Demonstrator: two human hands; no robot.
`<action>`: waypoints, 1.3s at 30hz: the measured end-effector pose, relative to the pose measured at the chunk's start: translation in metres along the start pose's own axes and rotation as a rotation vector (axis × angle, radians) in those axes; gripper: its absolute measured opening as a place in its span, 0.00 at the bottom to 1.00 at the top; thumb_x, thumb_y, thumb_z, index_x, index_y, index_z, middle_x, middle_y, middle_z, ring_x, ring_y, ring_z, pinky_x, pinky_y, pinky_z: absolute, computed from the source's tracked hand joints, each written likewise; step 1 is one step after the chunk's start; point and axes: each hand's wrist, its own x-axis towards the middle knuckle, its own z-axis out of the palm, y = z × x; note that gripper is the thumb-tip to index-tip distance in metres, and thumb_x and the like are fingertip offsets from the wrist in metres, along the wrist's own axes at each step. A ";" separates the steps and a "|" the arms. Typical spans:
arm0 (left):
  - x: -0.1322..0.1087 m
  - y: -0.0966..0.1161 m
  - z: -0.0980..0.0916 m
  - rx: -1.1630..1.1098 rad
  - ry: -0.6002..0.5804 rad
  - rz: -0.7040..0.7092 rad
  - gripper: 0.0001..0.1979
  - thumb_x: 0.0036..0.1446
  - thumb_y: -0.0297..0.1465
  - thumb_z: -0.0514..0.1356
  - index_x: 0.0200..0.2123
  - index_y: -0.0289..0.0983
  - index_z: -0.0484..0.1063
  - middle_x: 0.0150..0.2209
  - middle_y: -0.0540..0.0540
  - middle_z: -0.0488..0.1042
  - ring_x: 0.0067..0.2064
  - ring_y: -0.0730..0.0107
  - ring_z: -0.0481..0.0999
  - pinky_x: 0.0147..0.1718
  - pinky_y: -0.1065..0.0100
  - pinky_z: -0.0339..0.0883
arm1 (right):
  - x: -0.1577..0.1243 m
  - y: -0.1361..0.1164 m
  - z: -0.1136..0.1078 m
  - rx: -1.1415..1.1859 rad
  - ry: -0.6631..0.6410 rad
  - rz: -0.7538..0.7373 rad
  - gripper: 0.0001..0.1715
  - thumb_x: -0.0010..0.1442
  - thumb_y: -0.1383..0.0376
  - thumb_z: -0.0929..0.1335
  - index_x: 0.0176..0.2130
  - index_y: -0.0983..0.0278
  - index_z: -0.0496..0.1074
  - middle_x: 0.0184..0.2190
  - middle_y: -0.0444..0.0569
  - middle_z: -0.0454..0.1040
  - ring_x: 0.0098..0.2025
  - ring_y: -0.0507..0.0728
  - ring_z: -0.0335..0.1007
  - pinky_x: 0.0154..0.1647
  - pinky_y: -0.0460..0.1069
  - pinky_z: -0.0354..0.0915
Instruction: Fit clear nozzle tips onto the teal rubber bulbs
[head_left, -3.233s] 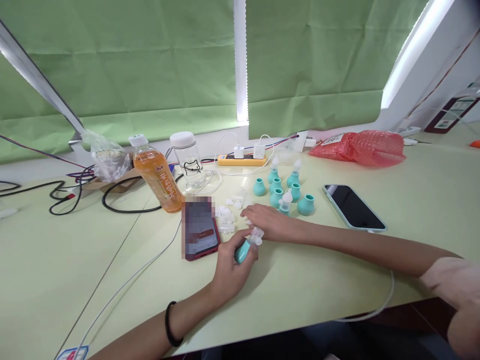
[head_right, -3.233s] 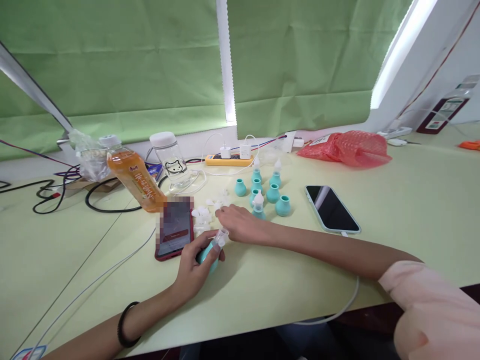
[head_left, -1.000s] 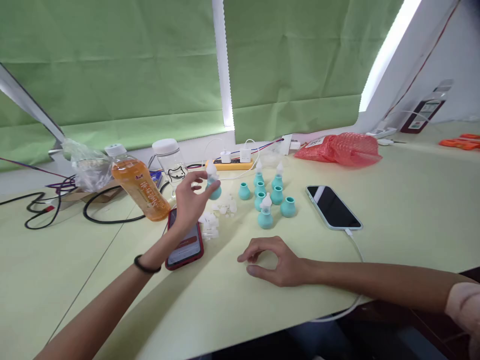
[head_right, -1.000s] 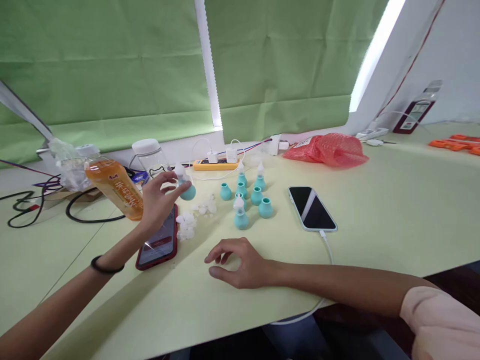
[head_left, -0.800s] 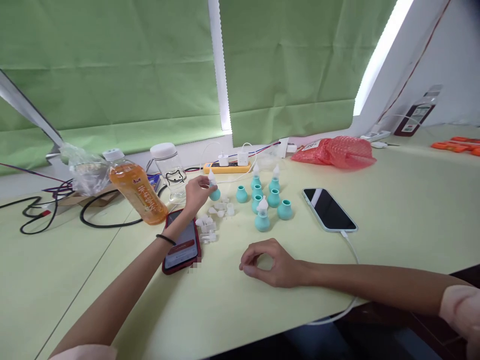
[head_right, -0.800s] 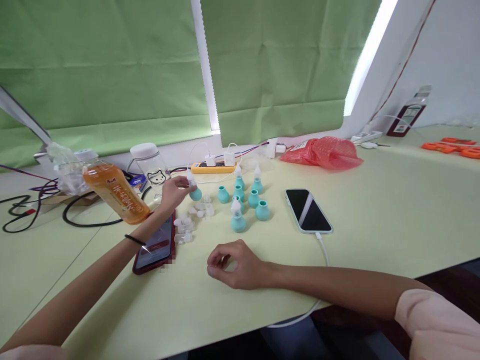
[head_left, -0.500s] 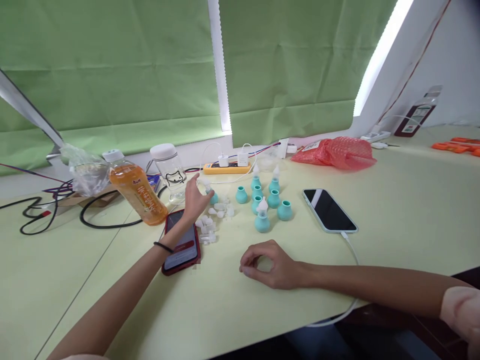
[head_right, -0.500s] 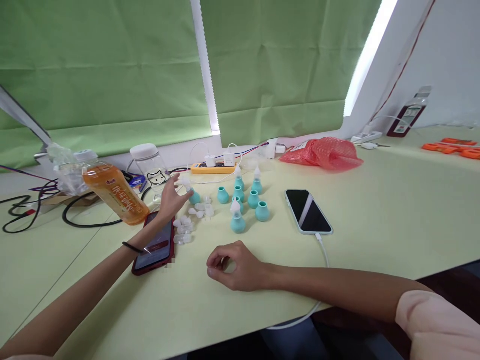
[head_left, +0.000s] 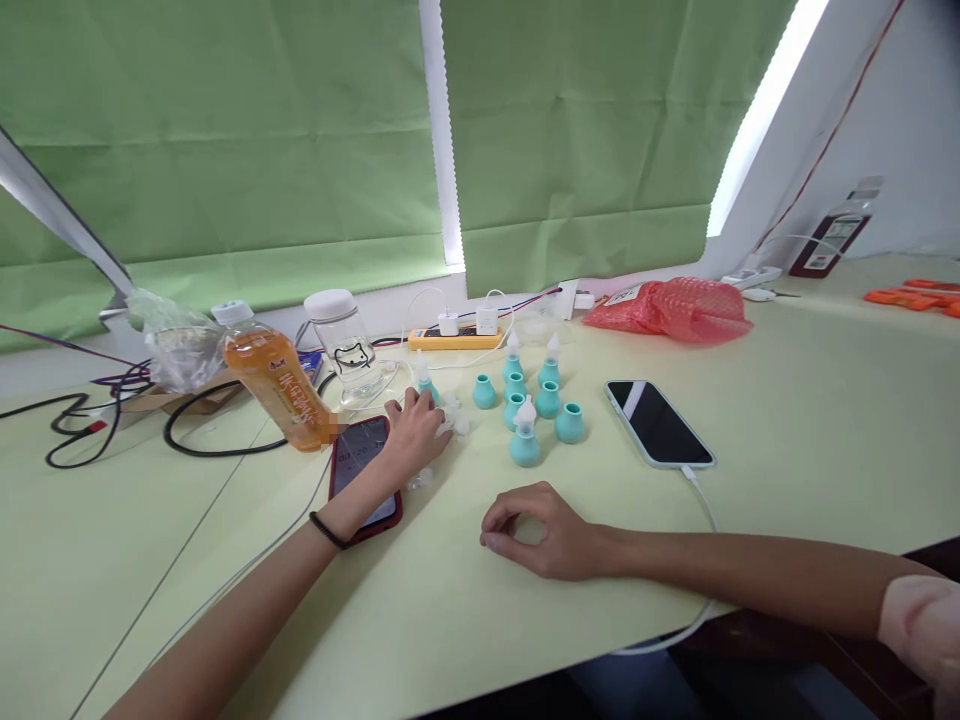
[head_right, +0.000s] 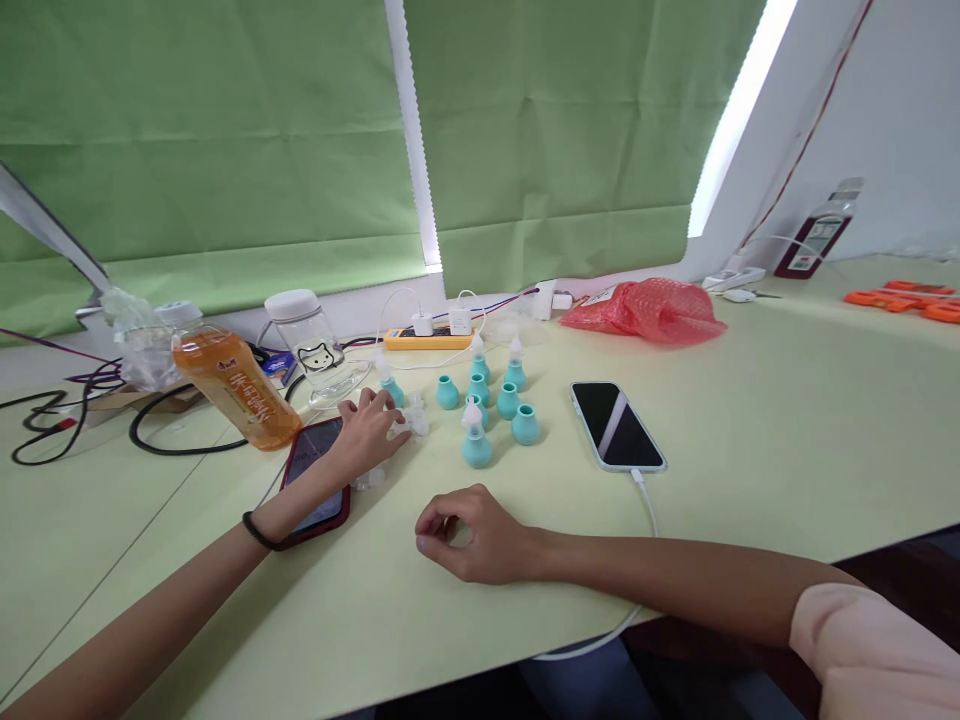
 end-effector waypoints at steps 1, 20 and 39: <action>0.001 -0.003 0.000 -0.019 -0.014 0.003 0.09 0.47 0.33 0.53 0.28 0.35 0.71 0.36 0.39 0.66 0.43 0.51 0.59 0.35 0.53 0.52 | 0.000 0.000 0.000 0.000 0.002 0.001 0.04 0.49 0.71 0.64 0.26 0.69 0.69 0.23 0.47 0.71 0.23 0.48 0.66 0.27 0.43 0.66; 0.025 -0.018 0.000 -0.058 -0.140 0.136 0.16 0.47 0.21 0.48 0.39 0.36 0.68 0.39 0.42 0.70 0.42 0.62 0.68 0.36 0.65 0.62 | 0.001 0.000 0.000 -0.017 0.003 0.009 0.04 0.49 0.71 0.63 0.26 0.67 0.68 0.23 0.47 0.71 0.23 0.49 0.66 0.27 0.43 0.66; 0.019 -0.022 0.004 0.021 -0.164 0.100 0.16 0.51 0.24 0.48 0.43 0.39 0.64 0.37 0.44 0.71 0.40 0.63 0.69 0.34 0.67 0.62 | 0.001 0.001 0.001 0.015 0.033 0.063 0.04 0.50 0.70 0.64 0.27 0.67 0.68 0.23 0.46 0.72 0.23 0.48 0.66 0.26 0.43 0.66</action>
